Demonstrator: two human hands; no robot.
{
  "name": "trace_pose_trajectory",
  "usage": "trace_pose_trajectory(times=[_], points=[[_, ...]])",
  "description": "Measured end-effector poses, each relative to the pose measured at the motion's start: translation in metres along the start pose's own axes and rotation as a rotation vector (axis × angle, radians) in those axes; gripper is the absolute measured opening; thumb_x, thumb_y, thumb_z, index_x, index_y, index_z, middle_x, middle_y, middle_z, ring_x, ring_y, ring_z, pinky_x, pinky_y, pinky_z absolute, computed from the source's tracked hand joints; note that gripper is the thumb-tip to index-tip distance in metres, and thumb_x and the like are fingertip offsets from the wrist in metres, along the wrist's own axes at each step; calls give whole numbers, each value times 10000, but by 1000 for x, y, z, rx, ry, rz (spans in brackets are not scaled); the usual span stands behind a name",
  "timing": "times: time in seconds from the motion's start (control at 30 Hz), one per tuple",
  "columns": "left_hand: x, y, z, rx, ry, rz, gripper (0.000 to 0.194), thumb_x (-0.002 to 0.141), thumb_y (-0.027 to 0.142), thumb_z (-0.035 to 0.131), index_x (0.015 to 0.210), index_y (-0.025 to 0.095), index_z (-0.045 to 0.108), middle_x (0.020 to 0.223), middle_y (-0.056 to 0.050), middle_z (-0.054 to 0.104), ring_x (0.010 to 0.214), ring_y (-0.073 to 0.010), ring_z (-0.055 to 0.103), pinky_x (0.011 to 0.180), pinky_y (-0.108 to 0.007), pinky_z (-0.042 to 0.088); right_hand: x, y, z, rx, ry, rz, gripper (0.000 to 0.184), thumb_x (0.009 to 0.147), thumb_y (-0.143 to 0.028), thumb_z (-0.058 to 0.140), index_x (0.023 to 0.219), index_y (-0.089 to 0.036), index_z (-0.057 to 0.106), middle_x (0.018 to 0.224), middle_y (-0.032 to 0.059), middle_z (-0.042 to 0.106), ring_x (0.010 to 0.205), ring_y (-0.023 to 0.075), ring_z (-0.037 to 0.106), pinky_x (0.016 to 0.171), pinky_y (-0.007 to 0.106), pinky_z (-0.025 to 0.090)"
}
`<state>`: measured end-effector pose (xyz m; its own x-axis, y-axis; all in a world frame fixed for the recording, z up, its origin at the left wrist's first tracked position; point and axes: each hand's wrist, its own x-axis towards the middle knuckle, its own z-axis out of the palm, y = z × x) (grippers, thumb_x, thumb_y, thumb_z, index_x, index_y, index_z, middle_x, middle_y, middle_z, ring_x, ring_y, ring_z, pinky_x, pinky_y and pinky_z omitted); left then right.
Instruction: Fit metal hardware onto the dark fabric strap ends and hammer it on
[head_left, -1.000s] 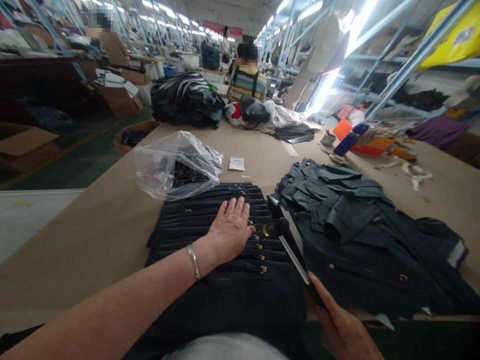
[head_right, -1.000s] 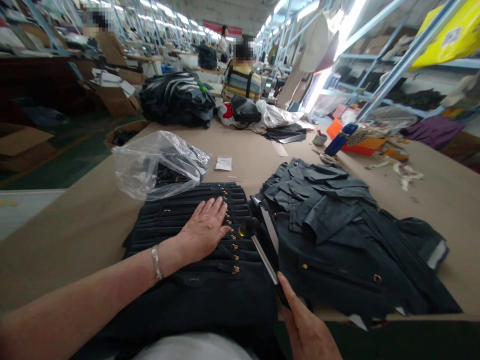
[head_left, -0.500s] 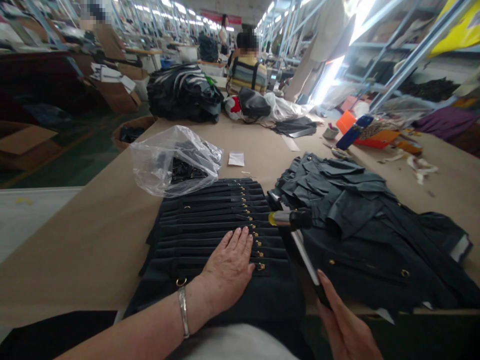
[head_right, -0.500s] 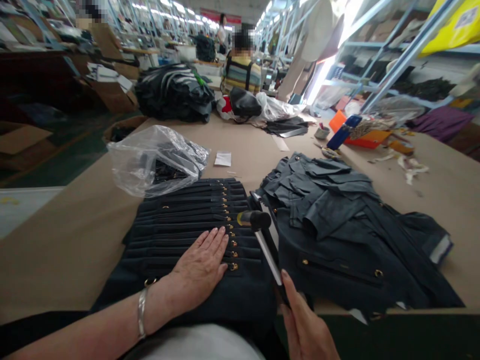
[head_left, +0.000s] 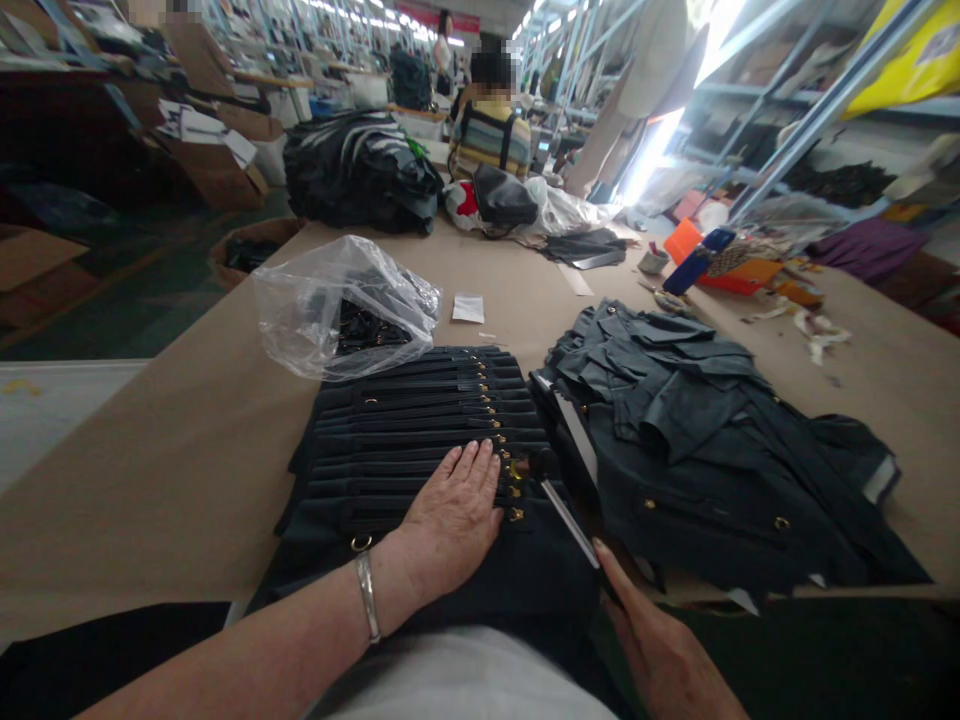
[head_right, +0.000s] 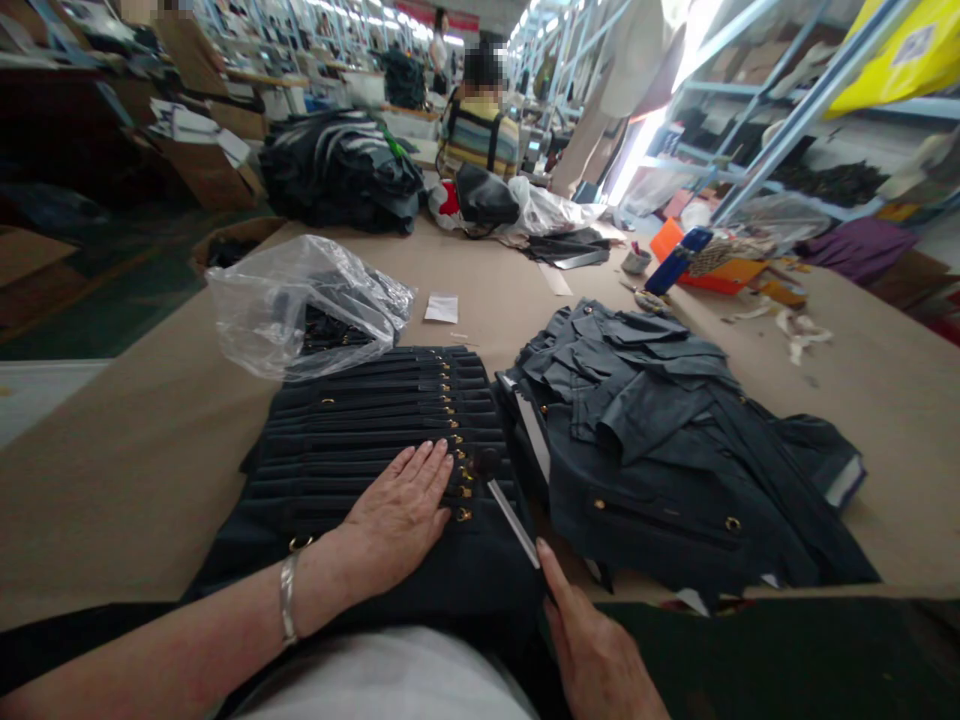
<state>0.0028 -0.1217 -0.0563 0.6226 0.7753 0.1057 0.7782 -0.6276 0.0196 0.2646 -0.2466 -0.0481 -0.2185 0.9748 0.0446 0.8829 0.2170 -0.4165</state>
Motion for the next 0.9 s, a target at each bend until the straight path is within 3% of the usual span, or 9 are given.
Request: trace_pose_trajectory(times=[0.1,0.23,0.4,0.57,0.67,0.77,0.9], points=[[0,1,1,7,7,-2,567,946,400,288,1388,62,396,1492,-179,328,1389,-271,278,1149,-423,183,-7,2,-5,17,-8,66,511,964,-225,357,1467,-163,296,1271,125,590,1114,207,589,901,253,505],[0,1,1,-4,13,1,564,948,388,278,1390,56,389,1490,-181,330,1391,-269,275,1150,-428,172,-25,0,-9,17,78,14,553,963,-252,372,1492,-208,215,1348,99,518,1173,209,537,944,274,472],[-2,1,-1,-10,19,1,558,947,383,280,1381,56,405,1478,-178,358,1384,-271,290,1147,-429,178,-29,1,-9,-9,-84,71,497,961,-247,363,1450,-162,338,1285,104,577,1141,200,570,890,236,507],[-2,1,-1,2,39,13,552,949,375,275,1378,55,409,1478,-180,357,1386,-271,283,1143,-429,181,-40,-4,-20,-23,46,61,549,965,-269,364,1489,-181,225,1375,111,491,1213,208,509,965,295,465],[-2,1,-1,4,37,6,553,941,376,297,1379,57,409,1482,-182,348,1382,-274,291,1143,-426,185,-47,-7,-11,15,-6,56,529,962,-284,355,1474,-176,279,1323,124,548,1149,201,574,906,260,506],[-2,1,-1,-4,30,-6,551,937,364,308,1381,54,405,1480,-189,348,1378,-280,300,1141,-438,187,-48,-5,-3,59,-111,146,498,955,-305,360,1435,-175,375,1237,120,624,1092,199,619,837,235,535],[-1,0,-1,-23,9,-2,551,939,375,308,1380,60,408,1483,-187,342,1386,-278,284,1141,-438,196,-37,0,-13,121,-26,280,500,942,-363,403,1417,-208,411,1122,96,698,1005,195,673,806,239,543]])
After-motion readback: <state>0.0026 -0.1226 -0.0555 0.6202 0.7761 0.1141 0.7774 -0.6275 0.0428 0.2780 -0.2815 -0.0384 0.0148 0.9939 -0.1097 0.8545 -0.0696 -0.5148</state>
